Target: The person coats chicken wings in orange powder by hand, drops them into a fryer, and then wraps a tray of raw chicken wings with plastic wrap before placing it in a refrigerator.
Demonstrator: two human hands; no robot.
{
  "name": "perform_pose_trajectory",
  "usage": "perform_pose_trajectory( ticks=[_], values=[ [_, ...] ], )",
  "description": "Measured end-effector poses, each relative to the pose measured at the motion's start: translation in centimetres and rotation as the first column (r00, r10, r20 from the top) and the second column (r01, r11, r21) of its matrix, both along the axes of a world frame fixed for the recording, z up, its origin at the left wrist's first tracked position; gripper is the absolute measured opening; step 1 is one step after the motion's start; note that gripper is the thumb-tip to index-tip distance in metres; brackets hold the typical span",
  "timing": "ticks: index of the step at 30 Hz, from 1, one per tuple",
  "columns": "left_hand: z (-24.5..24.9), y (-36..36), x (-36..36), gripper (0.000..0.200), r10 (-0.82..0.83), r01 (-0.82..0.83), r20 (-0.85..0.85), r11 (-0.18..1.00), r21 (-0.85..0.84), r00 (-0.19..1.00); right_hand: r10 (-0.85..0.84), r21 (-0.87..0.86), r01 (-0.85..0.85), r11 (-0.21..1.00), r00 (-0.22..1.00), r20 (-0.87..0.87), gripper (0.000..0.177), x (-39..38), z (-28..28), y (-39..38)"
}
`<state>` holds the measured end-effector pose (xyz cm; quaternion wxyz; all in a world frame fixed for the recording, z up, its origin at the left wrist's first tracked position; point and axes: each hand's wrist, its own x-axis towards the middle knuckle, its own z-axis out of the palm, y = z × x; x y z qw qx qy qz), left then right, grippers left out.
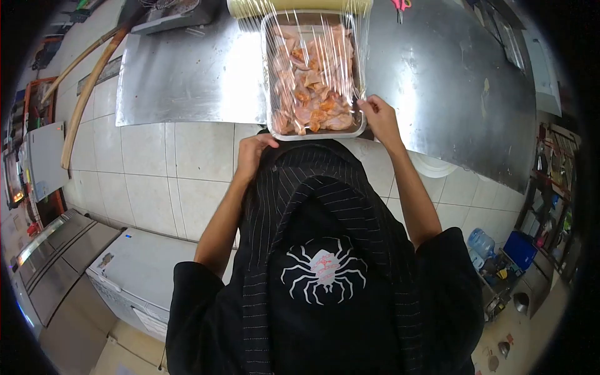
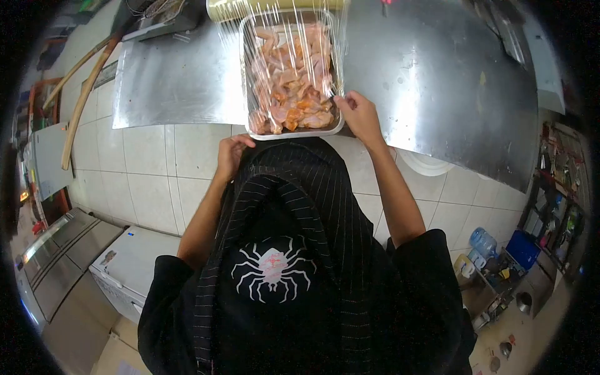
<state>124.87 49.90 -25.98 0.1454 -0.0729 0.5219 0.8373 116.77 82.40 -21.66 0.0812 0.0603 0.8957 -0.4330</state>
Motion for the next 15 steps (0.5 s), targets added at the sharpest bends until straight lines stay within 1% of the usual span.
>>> perform_pose_trajectory(
  ticks=[2, 3, 4, 5, 6, 7, 8, 9, 10, 11, 12, 13, 14, 15],
  values=[
    [-0.8, 0.4, -0.7, 0.02, 0.222, -0.218, 0.025, 0.969, -0.114, 0.975, -0.005, -0.287, 0.03, 0.957, 0.996, 0.089, 0.024, -0.9, -0.2, 0.0],
    [-1.3, 0.2, -1.1, 0.02, 0.224, -0.221, 0.013, 0.969, -0.114, 0.974, -0.014, -0.446, 0.094, 0.89, 0.984, 0.18, 0.022, -1.2, -0.2, -0.1],
    [-0.3, 0.3, -2.1, 0.022, 0.25, -0.235, -0.001, 0.908, -0.348, 0.968, -0.011, -0.45, 0.087, 0.889, 0.986, 0.168, 0.022, -1.6, -0.3, -0.1],
    [0.6, 0.4, -2.8, 0.024, 0.273, -0.236, -0.019, 0.793, -0.562, 0.962, -0.076, -0.447, 0.141, 0.883, 0.984, 0.16, 0.023, -1.9, -0.6, -0.1],
    [1.0, 0.1, -3.6, 0.024, 0.274, -0.242, -0.029, 0.791, -0.562, 0.961, -0.139, -0.444, 0.193, 0.875, 0.979, 0.152, 0.025, -2.1, -0.8, -0.2],
    [1.5, -0.8, -4.8, 0.025, 0.325, -0.346, -0.145, 0.735, -0.583, 0.934, -0.201, -0.376, 0.176, 0.91, 0.979, -0.028, 0.028, -2.6, -0.8, -0.5],
    [2.3, -1.0, -6.1, 0.027, 0.369, -0.452, -0.264, 0.672, -0.587, 0.891, -0.196, -0.381, 0.165, 0.91, 0.98, -0.043, 0.028, -3.3, 1.0, -1.2],
    [3.1, -1.0, -7.4, 0.025, 0.395, -0.497, -0.314, 0.554, -0.668, 0.863, -0.288, -0.323, 0.225, 0.919, 0.944, -0.161, 0.029, -3.8, 2.8, -1.9],
    [3.7, -0.6, -8.9, 0.025, 0.396, -0.506, -0.325, 0.552, -0.663, 0.859, -0.368, -0.271, 0.295, 0.916, 0.887, -0.279, 0.031, -4.1, 4.4, -2.9],
    [4.3, 0.1, -10.6, 0.028, 0.374, -0.532, -0.379, 0.571, -0.625, 0.846, -0.303, -0.292, 0.199, 0.935, 0.877, -0.373, 0.036, -4.9, 4.8, -3.9],
    [4.8, 0.8, -12.4, 0.033, 0.351, -0.556, -0.434, 0.59, -0.585, 0.83, -0.304, -0.296, 0.195, 0.935, 0.871, -0.385, 0.036, -5.6, 5.2, -5.2],
    [5.9, 1.7, -13.8, 0.037, 0.385, -0.442, -0.227, 0.69, -0.573, 0.895, -0.186, -0.151, 0.128, 0.98, 0.856, -0.483, 0.039, -6.4, 5.5, -6.6],
    [6.4, 2.3, -15.3, 0.044, 0.384, -0.332, -0.011, 0.782, -0.528, 0.923, -0.057, 0.004, 0.071, 0.997, 0.826, -0.561, 0.043, -7.3, 5.8, -7.4],
    [5.9, 2.4, -16.8, 0.057, 0.346, -0.249, 0.114, 0.833, -0.494, 0.931, -0.047, 0.025, 0.071, 0.997, 0.849, -0.526, 0.057, -8.2, 4.9, -7.7]
  ],
)
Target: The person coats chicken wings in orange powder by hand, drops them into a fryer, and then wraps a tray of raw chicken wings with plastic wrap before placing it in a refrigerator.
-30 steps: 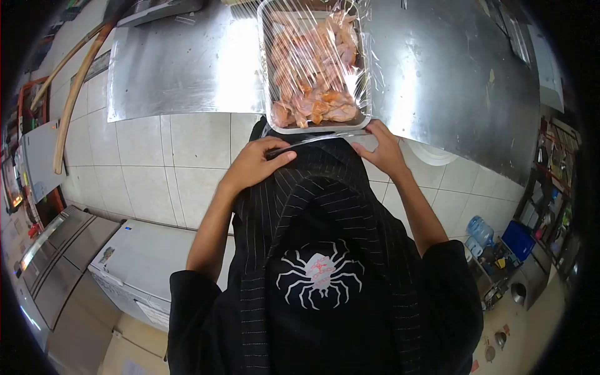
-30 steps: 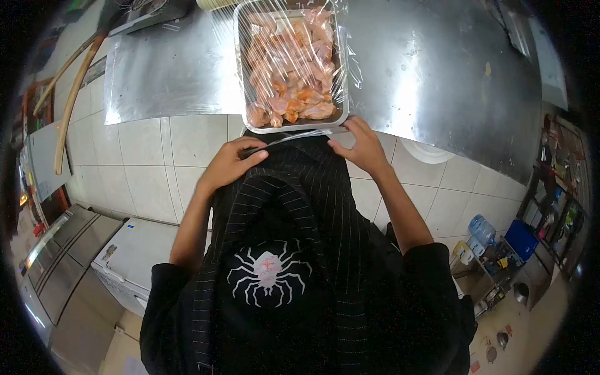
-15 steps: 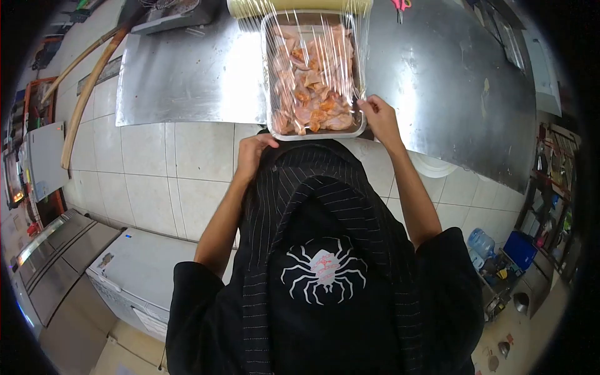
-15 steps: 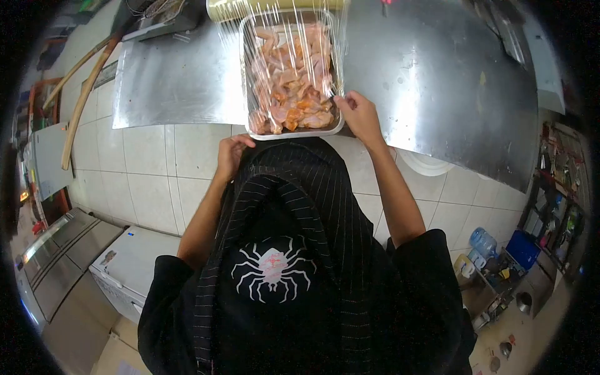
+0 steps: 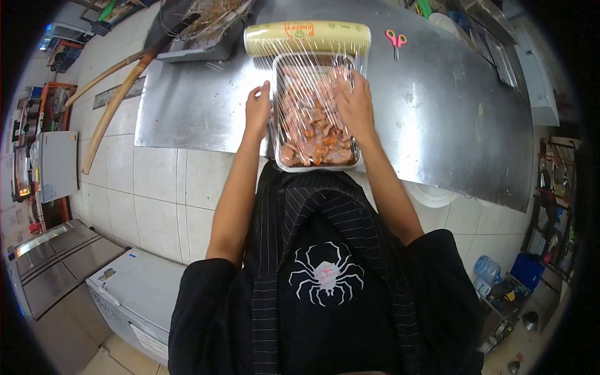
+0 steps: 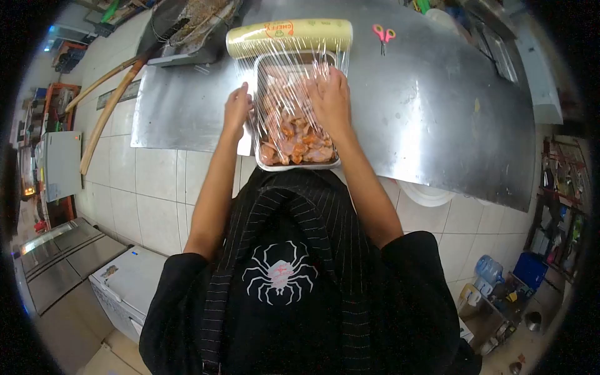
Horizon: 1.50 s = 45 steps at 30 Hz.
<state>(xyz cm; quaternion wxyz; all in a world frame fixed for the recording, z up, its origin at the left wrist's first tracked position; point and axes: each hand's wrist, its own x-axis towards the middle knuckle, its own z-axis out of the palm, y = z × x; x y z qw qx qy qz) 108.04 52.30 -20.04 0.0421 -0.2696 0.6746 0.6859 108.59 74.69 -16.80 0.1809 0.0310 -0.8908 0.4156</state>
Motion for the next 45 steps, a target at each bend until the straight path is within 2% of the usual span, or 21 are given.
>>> perform_pose_trajectory(
  ticks=[5, 7, 8, 9, 11, 15, 19, 23, 24, 25, 27, 29, 31, 33, 36, 38, 41, 42, 43, 44, 45],
  values=[
    [-2.9, -0.6, -2.7, 0.035, -0.021, -0.001, 0.118, 0.982, 0.187, 0.993, -0.189, 0.04, 0.185, 0.982, 0.972, 0.138, 0.072, -4.0, -2.1, 1.0],
    [-6.8, -1.1, -4.1, 0.031, 0.036, -0.083, 0.11, 0.886, 0.457, 0.993, -0.216, -0.055, 0.275, 0.96, 0.851, 0.479, 0.074, -5.4, -0.3, 2.2],
    [-5.7, -1.0, -4.2, 0.031, 0.033, -0.076, 0.102, 0.886, 0.457, 0.994, -0.157, -0.228, 0.298, 0.927, 0.86, 0.485, 0.075, -7.5, -4.2, 4.1],
    [-3.7, -0.7, -3.6, 0.032, 0.02, -0.1, 0.153, 0.838, 0.536, 0.988, -0.159, -0.231, 0.297, 0.926, 0.865, 0.476, 0.075, -7.6, -3.9, 4.3],
    [-1.4, 0.1, -3.2, 0.038, 0.048, -0.143, 0.179, 0.81, 0.569, 0.983, 0.128, -0.562, 0.269, 0.782, 0.813, 0.568, 0.078, -6.8, -3.4, 4.5],
    [0.2, 0.5, -3.0, 0.034, 0.128, -0.172, 0.117, 0.814, 0.554, 0.985, 0.299, -0.572, 0.188, 0.798, 0.701, 0.647, 0.072, -3.0, -0.9, 3.2],
    [4.1, 0.3, -2.7, 0.035, 0.177, -0.132, -0.021, 0.798, 0.588, 0.984, 0.3, -0.708, 0.135, 0.693, 0.839, 0.454, 0.049, -3.2, 0.4, 2.8],
    [5.9, -4.0, -4.1, 0.039, 0.094, -0.007, -0.195, 0.915, 0.404, 0.976, 0.196, -0.684, 0.089, 0.724, 0.924, 0.328, 0.043, -2.5, 5.7, 1.7],
    [4.5, -4.8, -5.4, 0.044, 0.048, -0.008, -0.462, 0.996, 0.088, 0.886, 0.213, -0.696, 0.045, 0.717, 0.936, 0.28, 0.044, -3.1, 5.0, 2.2],
    [2.3, -5.5, -6.8, 0.049, -0.071, -0.111, -0.666, 0.968, -0.226, 0.742, 0.22, -0.681, 0.03, 0.732, 0.935, 0.277, 0.046, -3.2, 6.1, 2.3],
    [-0.2, -6.8, -6.9, 0.057, -0.454, 0.135, -0.538, 0.838, -0.529, 0.71, 0.254, -0.606, -0.041, 0.794, 0.929, 0.269, 0.05, -2.8, 8.5, 2.4],
    [-1.0, -7.5, -6.2, 0.058, -0.801, 0.483, -0.101, 0.45, -0.752, 0.59, 0.241, -0.651, -0.033, 0.758, 0.942, 0.233, 0.047, -2.1, 11.5, 1.2],
    [2.9, -7.2, -2.8, 0.058, -0.738, 0.543, -0.202, 0.627, -0.559, 0.644, 0.229, -0.686, 0.088, 0.722, 0.905, 0.357, 0.046, -2.0, 11.2, 2.3],
    [2.8, -8.0, -1.4, 0.062, -0.744, 0.445, -0.297, 0.618, -0.648, 0.599, 0.195, -0.724, 0.147, 0.674, 0.91, 0.366, 0.05, -1.9, 11.5, 2.2],
    [4.6, -8.2, 0.0, 0.049, -0.736, 0.415, -0.283, 0.608, -0.677, 0.616, 0.414, -0.724, 0.092, 0.683, 0.768, 0.488, 0.06, -1.9, 12.3, 2.6],
    [3.8, -7.4, -0.2, 0.043, -0.76, 0.402, -0.258, 0.562, -0.723, 0.597, 0.267, -0.76, 0.13, 0.637, 0.887, 0.376, 0.065, -2.1, 11.2, 2.2],
    [2.8, -7.7, 0.0, 0.038, -0.719, 0.307, -0.401, 0.637, -0.707, 0.567, 0.289, -0.735, 0.173, 0.656, 0.842, 0.456, 0.067, -1.9, 9.7, 3.9],
    [3.5, -8.9, 0.0, 0.039, -0.318, 0.1, -0.625, 0.928, -0.359, 0.713, 0.292, -0.727, 0.182, 0.663, 0.83, 0.474, 0.067, -2.0, 9.8, 3.7],
    [4.7, -10.2, 0.1, 0.039, 0.15, -0.143, -0.651, 0.988, 0.064, 0.744, 0.244, -0.76, 0.191, 0.621, 0.874, 0.419, 0.068, -0.7, 10.8, 2.4],
    [7.5, -10.8, 0.4, 0.045, 0.086, -0.375, -0.76, 0.901, -0.216, 0.644, 0.19, -0.79, 0.203, 0.579, 0.908, 0.373, 0.069, 0.2, 11.3, 1.9],
    [7.4, -9.8, 0.3, 0.045, 0.091, -0.378, -0.757, 0.9, -0.215, 0.647, 0.193, -0.787, 0.203, 0.582, 0.906, 0.377, 0.069, 0.3, 10.7, 2.1]
  ],
)
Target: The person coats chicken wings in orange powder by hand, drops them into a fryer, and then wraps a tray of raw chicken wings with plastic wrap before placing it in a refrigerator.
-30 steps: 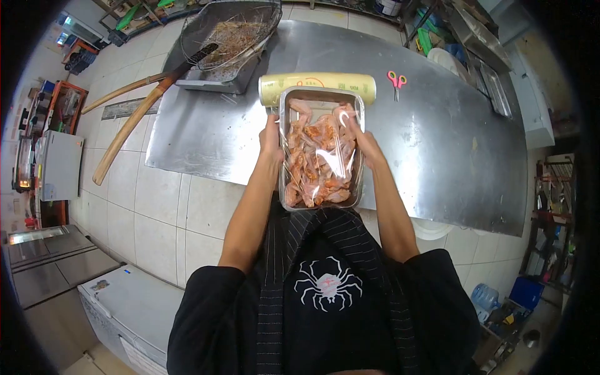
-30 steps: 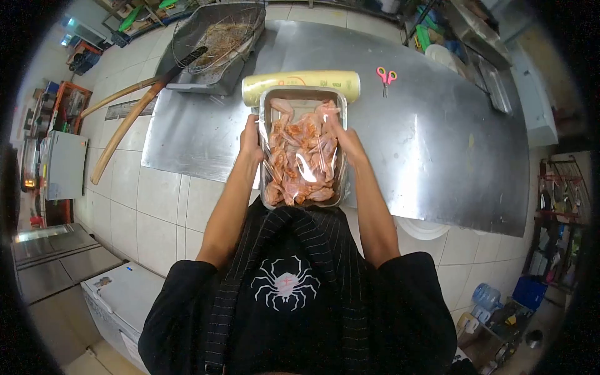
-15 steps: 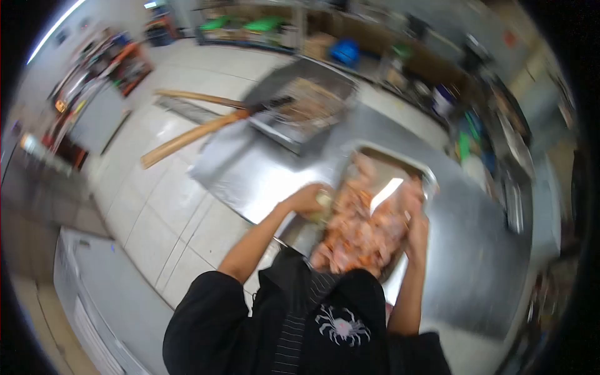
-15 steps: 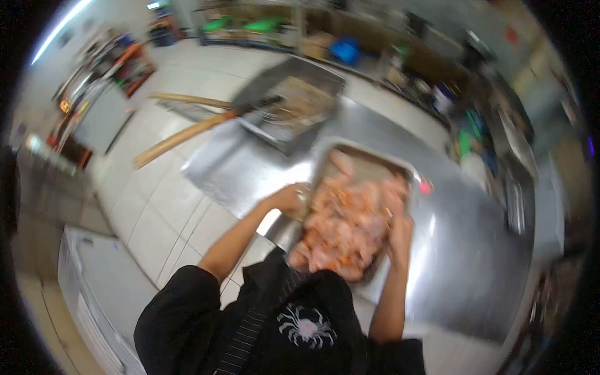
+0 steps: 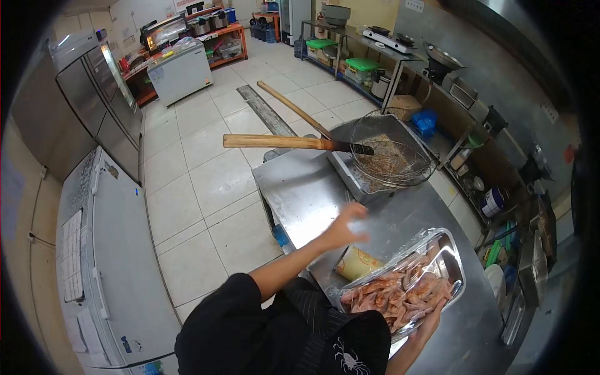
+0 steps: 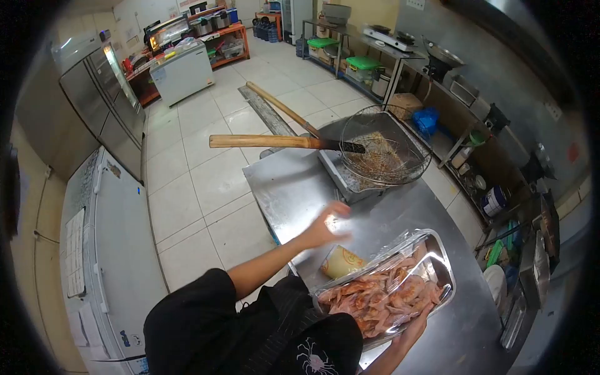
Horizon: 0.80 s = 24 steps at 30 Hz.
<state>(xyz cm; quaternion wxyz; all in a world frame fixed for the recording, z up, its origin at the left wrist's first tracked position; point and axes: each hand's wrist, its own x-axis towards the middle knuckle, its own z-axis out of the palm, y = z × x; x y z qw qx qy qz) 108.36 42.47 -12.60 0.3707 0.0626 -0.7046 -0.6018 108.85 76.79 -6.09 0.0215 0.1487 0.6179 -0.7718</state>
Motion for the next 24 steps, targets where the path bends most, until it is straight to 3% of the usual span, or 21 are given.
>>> perform_pose_trajectory(
  ticks=[1, 3, 4, 6, 8, 10, 12, 14, 15, 16, 17, 18, 20, 22, 23, 24],
  values=[
    [-0.4, 2.1, -0.3, 0.053, -0.1, 0.132, 0.092, 0.868, -0.478, 0.991, -0.02, -0.058, 0.02, 0.998, 1.0, 0.008, 0.069, 0.0, -0.9, 0.4],
    [-3.5, 5.9, -1.7, 0.061, -0.13, 0.258, 0.223, 0.515, -0.817, 0.966, -0.026, -0.111, 0.028, 0.993, 1.0, 0.016, 0.07, 0.2, -0.7, 0.2],
    [-7.8, 7.0, -3.2, 0.072, -0.184, 0.498, 0.471, 0.467, -0.731, 0.863, -0.093, -0.111, 0.092, 0.99, 0.996, -0.004, 0.069, 0.5, 0.4, -0.5],
    [-8.2, 8.2, -2.9, 0.083, -0.237, 0.711, 0.685, 0.408, -0.573, 0.689, -0.166, -0.099, 0.163, 0.982, 0.986, -0.018, 0.068, -0.2, 0.6, 1.0],
    [-2.2, 7.8, 0.2, 0.095, -0.234, 0.68, 0.644, 0.363, -0.637, 0.729, -0.49, -0.229, 0.451, 0.863, 0.857, -0.16, 0.066, -3.8, -0.5, 6.3],
    [-1.5, 7.5, 0.7, 0.093, -0.274, 0.681, 0.625, 0.36, -0.638, 0.731, -0.597, -0.396, 0.485, 0.78, 0.766, -0.238, 0.064, -4.8, 2.5, 8.5],
    [-1.0, 7.0, 1.2, 0.093, -0.257, 0.525, 0.458, 0.411, -0.745, 0.851, -0.607, -0.399, 0.471, 0.786, 0.708, -0.36, 0.063, -6.8, 1.9, 16.7],
    [-2.3, 6.2, 2.1, 0.089, 0.069, 0.05, 0.17, 0.79, -0.611, 0.983, -0.629, -0.401, 0.486, 0.777, 0.611, -0.48, 0.063, -4.8, 3.1, 21.6],
    [-3.0, 6.5, 3.0, 0.081, 0.09, 0.047, 0.38, 0.941, -0.336, 0.921, -0.629, -0.426, 0.462, 0.778, 0.582, -0.516, 0.062, -3.7, 4.2, 22.3],
    [-3.8, 7.0, 3.8, 0.073, 0.03, -0.002, 0.589, 0.999, -0.047, 0.807, -0.631, -0.445, 0.448, 0.775, 0.544, -0.553, 0.062, -2.2, 5.6, 22.9],
    [-4.8, 6.9, 3.6, 0.066, -0.248, 0.116, 0.622, 0.963, 0.245, 0.743, -0.574, -0.409, 0.403, 0.819, 0.572, -0.586, 0.063, -0.7, 5.7, 23.7],
    [-5.8, 7.1, 3.1, 0.059, -0.512, 0.197, 0.592, 0.834, 0.515, 0.622, -0.525, -0.325, 0.417, 0.849, 0.595, -0.608, 0.064, 0.0, 3.4, 27.5],
    [-3.8, 7.8, 1.3, 0.043, -0.478, 0.146, 0.618, 0.848, 0.509, 0.624, -0.698, -0.411, 0.57, 0.711, 0.505, -0.507, 0.062, 2.7, 5.9, 23.4],
    [0.3, 8.7, -0.3, 0.034, -0.547, 0.394, 0.313, 0.809, 0.436, 0.777, -0.89, -0.398, 0.801, 0.447, 0.356, -0.284, 0.064, 4.3, 4.5, 24.0],
    [3.4, 9.4, -1.2, 0.031, -0.559, 0.505, 0.285, 0.828, 0.244, 0.779, -0.908, -0.406, 0.818, 0.407, 0.314, -0.278, 0.064, 5.8, 3.8, 24.7],
    [7.3, 9.5, -1.5, 0.028, -0.553, 0.562, 0.267, 0.826, 0.045, 0.79, -0.894, -0.391, 0.805, 0.447, 0.381, -0.238, 0.062, 6.9, 3.7, 24.9]
  ],
)
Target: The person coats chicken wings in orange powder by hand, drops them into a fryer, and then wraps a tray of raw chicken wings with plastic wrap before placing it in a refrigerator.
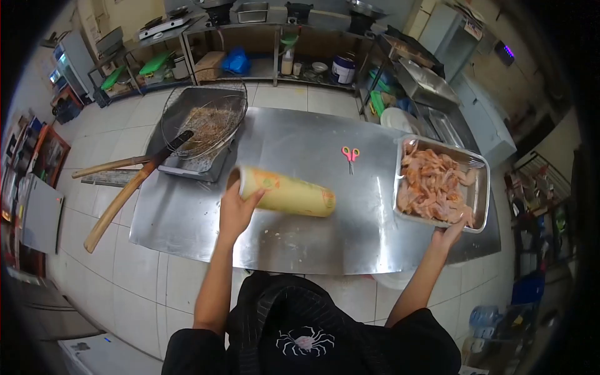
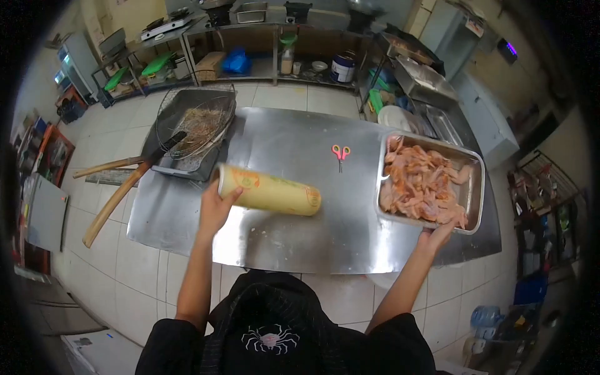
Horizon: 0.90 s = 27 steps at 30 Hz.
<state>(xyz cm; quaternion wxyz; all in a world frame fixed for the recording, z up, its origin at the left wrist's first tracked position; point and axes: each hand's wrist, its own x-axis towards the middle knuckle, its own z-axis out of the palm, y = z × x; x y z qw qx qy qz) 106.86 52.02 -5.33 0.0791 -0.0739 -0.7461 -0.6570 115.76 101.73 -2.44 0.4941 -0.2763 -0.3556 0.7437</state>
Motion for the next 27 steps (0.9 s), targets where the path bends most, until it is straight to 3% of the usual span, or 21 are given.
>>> perform_pose_trajectory(
  ticks=[1, 2, 4, 8, 10, 12, 14, 16, 20, 22, 23, 24, 25, 26, 27],
  values=[
    [3.3, 0.0, 0.3, 0.029, -0.005, -0.062, -0.192, 0.938, -0.341, 0.981, 0.076, -0.032, -0.075, 0.997, 0.997, 0.026, 0.061, 1.1, -0.9, -0.7],
    [5.7, 0.6, 0.1, 0.031, -0.06, -0.193, -0.363, 0.761, -0.619, 0.93, 0.091, -0.041, -0.09, 0.995, 0.995, 0.032, 0.061, 1.7, -1.2, -1.7],
    [7.6, 1.8, -1.4, 0.034, -0.245, -0.136, -0.418, 0.703, -0.698, 0.875, 0.234, -0.079, -0.225, 0.971, 0.965, 0.12, 0.065, 3.6, -1.9, -4.5],
    [8.0, 3.4, -4.0, 0.041, -0.346, -0.226, -0.542, 0.645, -0.73, 0.766, 0.286, -0.151, -0.268, 0.952, 0.951, 0.114, 0.07, 7.4, -8.1, -8.3],
    [7.9, 4.0, -4.6, 0.043, -0.412, -0.186, -0.577, 0.678, -0.711, 0.705, 0.411, -0.261, -0.372, 0.891, 0.905, 0.114, 0.073, 9.5, -10.3, -10.9],
    [7.8, 4.6, -4.1, 0.043, -0.425, -0.185, -0.57, 0.664, -0.724, 0.703, 0.441, -0.28, -0.397, 0.874, 0.89, 0.117, 0.074, 11.4, -10.0, -14.7],
    [7.4, 5.0, -2.7, 0.042, -0.34, -0.276, -0.672, 0.721, -0.635, 0.657, 0.468, -0.301, -0.414, 0.859, 0.873, 0.136, 0.075, 13.5, -10.3, -16.9],
    [7.0, 4.2, -1.8, 0.051, -0.322, -0.3, -0.64, 0.68, -0.669, 0.698, 0.468, -0.234, -0.422, 0.876, 0.86, 0.203, 0.077, 15.3, -11.8, -18.6],
    [5.4, -0.6, 2.7, 0.075, -0.162, -0.22, -0.628, 0.847, -0.484, 0.761, 0.603, -0.211, -0.569, 0.795, 0.778, 0.176, 0.069, 17.0, -8.5, -25.8],
    [4.1, -6.1, 9.4, 0.069, -0.037, -0.199, -0.51, 0.895, -0.4, 0.859, 0.666, -0.212, -0.633, 0.744, 0.729, 0.157, 0.065, 18.0, -8.4, -29.1],
    [2.2, -9.4, 13.8, 0.061, 0.075, -0.134, -0.279, 0.971, -0.196, 0.957, 0.693, -0.205, -0.663, 0.72, 0.704, 0.154, 0.063, 18.4, -7.9, -31.6],
    [-1.6, -12.8, 17.7, 0.052, 0.155, -0.149, -0.1, 0.987, 0.062, 0.983, 0.709, -0.204, -0.68, 0.704, 0.686, 0.162, 0.063, 18.9, -8.1, -33.5],
    [-3.2, -15.7, 22.5, 0.056, 0.142, -0.175, 0.15, 0.955, 0.241, 0.978, 0.75, -0.232, -0.714, 0.66, 0.646, 0.146, 0.063, 19.4, -8.6, -35.9],
    [-8.3, -18.6, 26.6, 0.07, 0.039, -0.146, 0.296, 0.925, 0.351, 0.954, 0.795, -0.259, -0.753, 0.605, 0.593, 0.132, 0.063, 19.9, -9.0, -38.3],
    [-9.0, -19.4, 31.0, 0.081, -0.094, -0.119, 0.368, 0.848, 0.516, 0.925, 0.83, -0.251, -0.792, 0.557, 0.544, 0.127, 0.061, 20.1, -8.7, -41.1]
  ],
)
